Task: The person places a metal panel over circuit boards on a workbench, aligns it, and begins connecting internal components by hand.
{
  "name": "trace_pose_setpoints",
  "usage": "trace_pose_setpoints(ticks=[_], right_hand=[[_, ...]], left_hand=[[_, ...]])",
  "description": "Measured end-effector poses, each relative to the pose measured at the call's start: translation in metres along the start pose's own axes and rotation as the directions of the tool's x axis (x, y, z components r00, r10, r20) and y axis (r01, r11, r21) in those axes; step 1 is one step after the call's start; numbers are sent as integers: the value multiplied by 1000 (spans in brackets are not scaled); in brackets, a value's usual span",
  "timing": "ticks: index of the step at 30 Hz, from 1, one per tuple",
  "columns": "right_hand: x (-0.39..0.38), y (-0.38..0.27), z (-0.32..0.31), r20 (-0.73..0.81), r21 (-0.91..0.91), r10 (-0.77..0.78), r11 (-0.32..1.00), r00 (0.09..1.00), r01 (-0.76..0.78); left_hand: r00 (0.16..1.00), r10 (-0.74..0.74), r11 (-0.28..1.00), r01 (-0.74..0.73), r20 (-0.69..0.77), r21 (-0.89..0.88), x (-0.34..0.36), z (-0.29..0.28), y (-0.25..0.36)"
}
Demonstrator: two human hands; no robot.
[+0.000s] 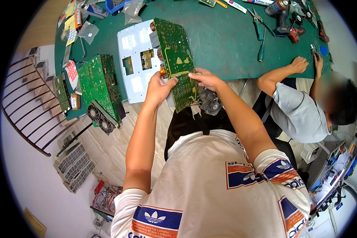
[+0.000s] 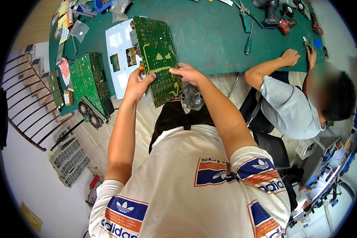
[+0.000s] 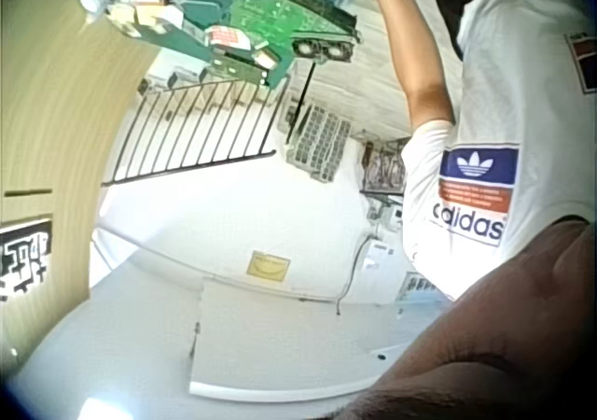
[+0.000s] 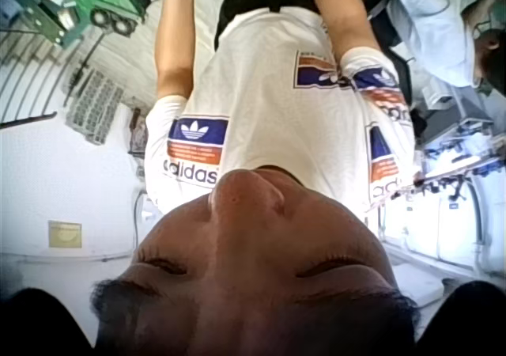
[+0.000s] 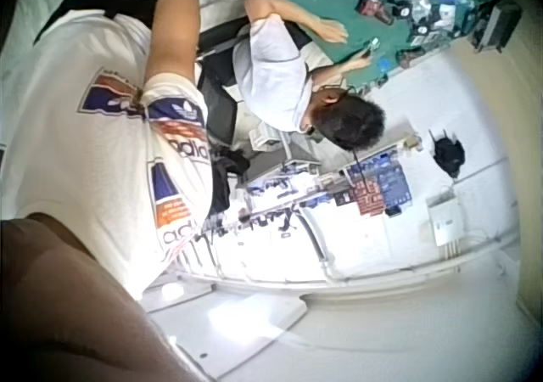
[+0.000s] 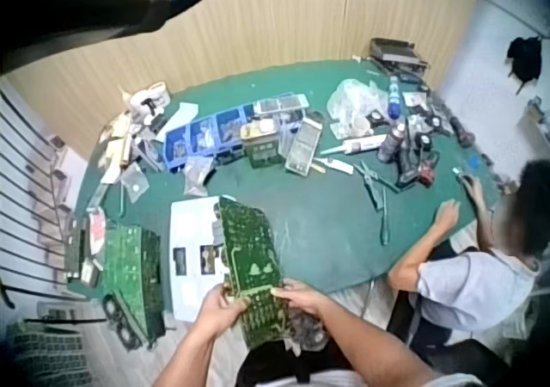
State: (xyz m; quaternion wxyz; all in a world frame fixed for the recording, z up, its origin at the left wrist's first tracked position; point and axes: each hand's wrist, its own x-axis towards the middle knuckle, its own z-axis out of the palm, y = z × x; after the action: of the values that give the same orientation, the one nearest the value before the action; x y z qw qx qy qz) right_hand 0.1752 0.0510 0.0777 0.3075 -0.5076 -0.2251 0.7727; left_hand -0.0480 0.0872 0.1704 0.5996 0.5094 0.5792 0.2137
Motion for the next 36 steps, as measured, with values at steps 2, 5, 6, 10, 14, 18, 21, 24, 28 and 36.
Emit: trace_pose_setpoints(ticks=[2, 5, 6, 10, 14, 18, 21, 24, 28, 36], right_hand=[[-4, -5, 1, 41, 173, -80, 982, 996, 72], [-8, -7, 1, -21, 313, -148, 938, 989, 147], [-10, -8, 0, -16, 305, -203, 932, 979, 198], [-26, -6, -4, -65, 286, -247, 924, 967, 255], [-44, -2, -8, -89, 275, -289, 913, 953, 302], [-57, 11, -9, -130, 238, -296, 917, 946, 319], [-66, 21, -8, -130, 253, -353, 892, 926, 376], [-76, 28, -3, -195, 216, -394, 876, 898, 431], [-93, 38, 14, -281, 133, -442, 861, 852, 491], [-145, 35, 68, -454, -91, -485, 860, 747, 503]], left_hand=[[999, 51, 998, -51, -9, -24, -10, 4, 6], [996, 92, 993, -92, -2, -77, -20, 13, 15], [994, 107, 994, -107, -5, -22, -21, 16, 19], [986, 167, 980, -162, -29, 119, -36, 30, 28], [961, 265, 952, -249, -75, 178, -52, 45, 30], [951, 301, 938, -284, -62, 199, -68, 55, 22], [955, 294, 941, -283, -36, 187, -83, 54, 15], [957, 291, 943, -290, 17, 163, -93, 50, 8], [930, 362, 906, -366, 58, 211, -105, 37, -5], [863, 420, 906, -379, 280, -188, -101, -21, -15]])
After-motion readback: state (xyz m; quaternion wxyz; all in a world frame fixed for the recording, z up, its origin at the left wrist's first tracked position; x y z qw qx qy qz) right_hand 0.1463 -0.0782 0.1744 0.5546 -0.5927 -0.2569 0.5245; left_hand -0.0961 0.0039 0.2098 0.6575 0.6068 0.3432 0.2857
